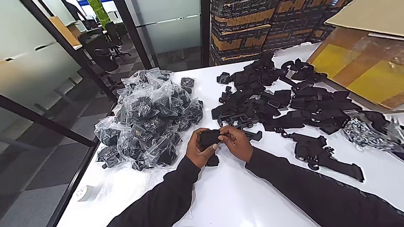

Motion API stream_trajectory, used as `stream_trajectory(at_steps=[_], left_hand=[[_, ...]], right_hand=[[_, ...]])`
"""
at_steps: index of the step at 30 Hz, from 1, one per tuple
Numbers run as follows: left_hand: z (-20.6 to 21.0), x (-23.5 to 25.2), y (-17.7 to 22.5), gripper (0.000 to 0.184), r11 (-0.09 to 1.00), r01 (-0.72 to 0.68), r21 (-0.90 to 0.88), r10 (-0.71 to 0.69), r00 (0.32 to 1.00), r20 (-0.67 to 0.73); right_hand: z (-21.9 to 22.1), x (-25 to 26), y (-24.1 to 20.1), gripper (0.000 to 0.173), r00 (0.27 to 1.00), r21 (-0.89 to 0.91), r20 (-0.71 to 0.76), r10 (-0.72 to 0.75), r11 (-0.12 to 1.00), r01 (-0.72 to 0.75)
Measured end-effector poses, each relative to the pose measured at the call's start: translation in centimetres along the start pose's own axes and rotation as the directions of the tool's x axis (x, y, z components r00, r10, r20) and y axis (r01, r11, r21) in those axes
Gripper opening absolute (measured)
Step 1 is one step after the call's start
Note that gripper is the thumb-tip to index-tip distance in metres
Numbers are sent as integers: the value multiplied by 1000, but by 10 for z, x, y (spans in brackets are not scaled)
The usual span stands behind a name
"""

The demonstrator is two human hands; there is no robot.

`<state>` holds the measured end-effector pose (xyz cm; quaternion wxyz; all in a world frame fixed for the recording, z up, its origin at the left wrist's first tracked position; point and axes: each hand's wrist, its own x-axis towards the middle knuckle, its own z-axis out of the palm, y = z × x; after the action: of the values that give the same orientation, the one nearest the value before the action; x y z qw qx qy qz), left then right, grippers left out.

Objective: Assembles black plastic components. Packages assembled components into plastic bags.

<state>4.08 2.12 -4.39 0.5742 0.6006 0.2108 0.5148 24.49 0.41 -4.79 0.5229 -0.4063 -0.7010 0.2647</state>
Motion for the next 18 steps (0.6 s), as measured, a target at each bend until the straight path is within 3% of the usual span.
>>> stream_trajectory(at_steps=[6, 10, 11, 15, 18], left_hand=[[-1, 0, -1, 51, 999, 32, 25, -30, 998, -63], [-1, -1, -1, 56, 999, 31, 9, -31, 999, 8], [-1, -1, -1, 58, 999, 34, 10, -35, 999, 28], [1, -2, 1, 65, 996, 66, 56, -66, 998, 4], [3, -3, 3, 65, 990, 88, 107, -84, 995, -45]], right_hand=[[2, -1, -1, 27, 1000, 60, 25, 14, 998, -15], [1, 0, -5, 63, 984, 161, 167, 68, 982, -95], [2, 0, -6, 64, 980, 163, 184, 77, 981, -107], [1, 0, -3, 45, 984, 128, 164, 67, 988, -88], [0, 1, -3, 39, 986, 139, 152, 74, 986, -95]])
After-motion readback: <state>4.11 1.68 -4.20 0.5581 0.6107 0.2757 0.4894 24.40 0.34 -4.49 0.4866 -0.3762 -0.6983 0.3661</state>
